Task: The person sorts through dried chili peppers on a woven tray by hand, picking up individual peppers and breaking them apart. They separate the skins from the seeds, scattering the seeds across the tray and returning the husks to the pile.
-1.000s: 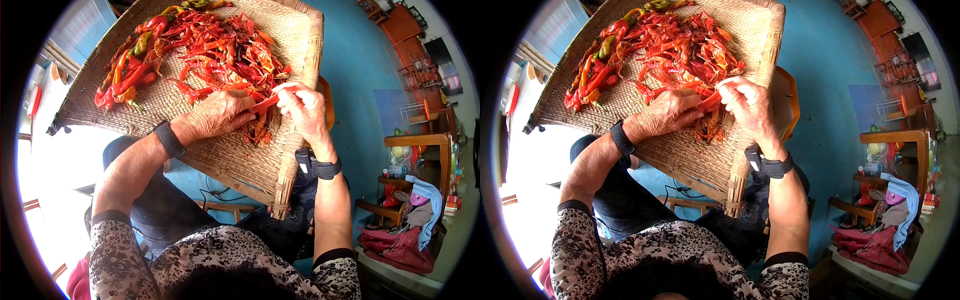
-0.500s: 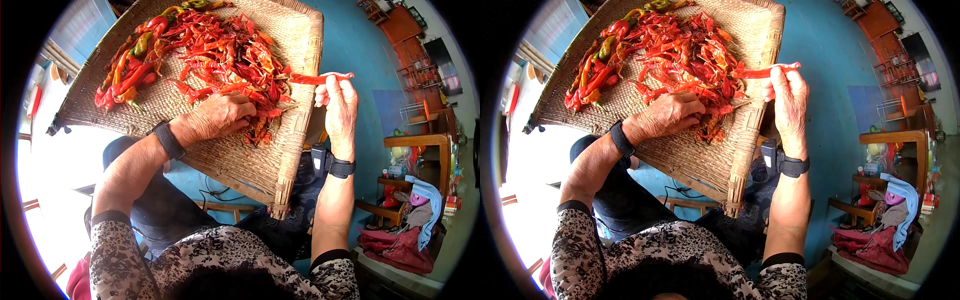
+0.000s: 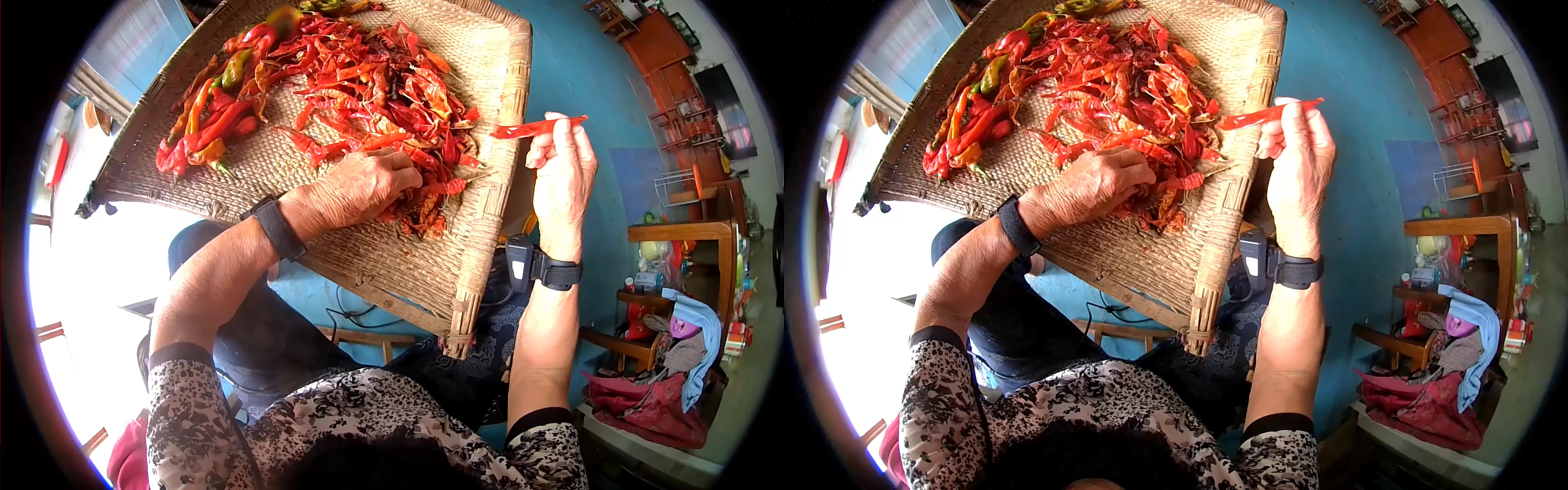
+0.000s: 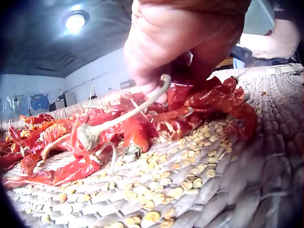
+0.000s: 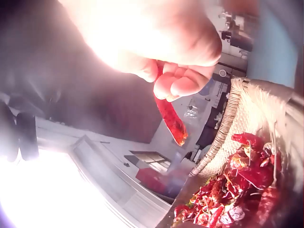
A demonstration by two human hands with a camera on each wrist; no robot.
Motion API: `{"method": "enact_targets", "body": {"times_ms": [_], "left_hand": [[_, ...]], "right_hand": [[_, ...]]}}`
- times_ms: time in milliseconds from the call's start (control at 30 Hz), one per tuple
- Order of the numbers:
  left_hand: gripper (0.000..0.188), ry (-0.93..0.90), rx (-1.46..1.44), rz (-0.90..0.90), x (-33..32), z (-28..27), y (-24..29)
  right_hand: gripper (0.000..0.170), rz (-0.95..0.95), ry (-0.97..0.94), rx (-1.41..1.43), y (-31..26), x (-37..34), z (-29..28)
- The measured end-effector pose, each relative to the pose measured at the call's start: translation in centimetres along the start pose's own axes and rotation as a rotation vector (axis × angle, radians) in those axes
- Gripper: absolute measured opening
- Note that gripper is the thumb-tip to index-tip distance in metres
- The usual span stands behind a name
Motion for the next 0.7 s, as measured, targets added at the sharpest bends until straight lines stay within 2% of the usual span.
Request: {"method": "enact_targets", "body": {"times_ms": [67,233,300,400,633,700], "left_hand": [[0.02,0.001,0.007,0.004,0.0,0.2,-0.1],[0.02,-0.002,0.016,0.013,-0.1,0.6,-0.1],[0.023,-0.058,0.048,-0.001,0.1,0.4,0.0],[0.022,-0.045,0.053,0.014,0.0,0.6,-0.1],[0.021,-0.011,0.076,0.027,0.0,0.9,-0.1],[0.022,0.019,0.111,0.061,0.0,1.2,-0.3]], "right_hand": [[0.025,0.022,-0.083,-0.058,0.2,-0.4,0.5],[0.024,0.097,-0.127,-0.144,0.7,-0.9,1.4],[0.023,0.074,-0.164,-0.324,0.6,-1.1,2.0],[0.023,0.068,-0.218,-0.334,1.1,-1.4,2.4],[0.022,0.099,-0.195,-0.342,1.0,-1.2,2.1],[0.022,0.042,-0.259,-0.439,1.1,-1.5,2.5]]}}
Point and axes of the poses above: each hand's wrist, its own x-axis towards the middle knuckle, its own z-axis out of the palm, y = z × x, the point moved 1 cm from there along x, towards the middle knuckle, and after that the axes turned 12 degrees about x, right-handed, at the moved point
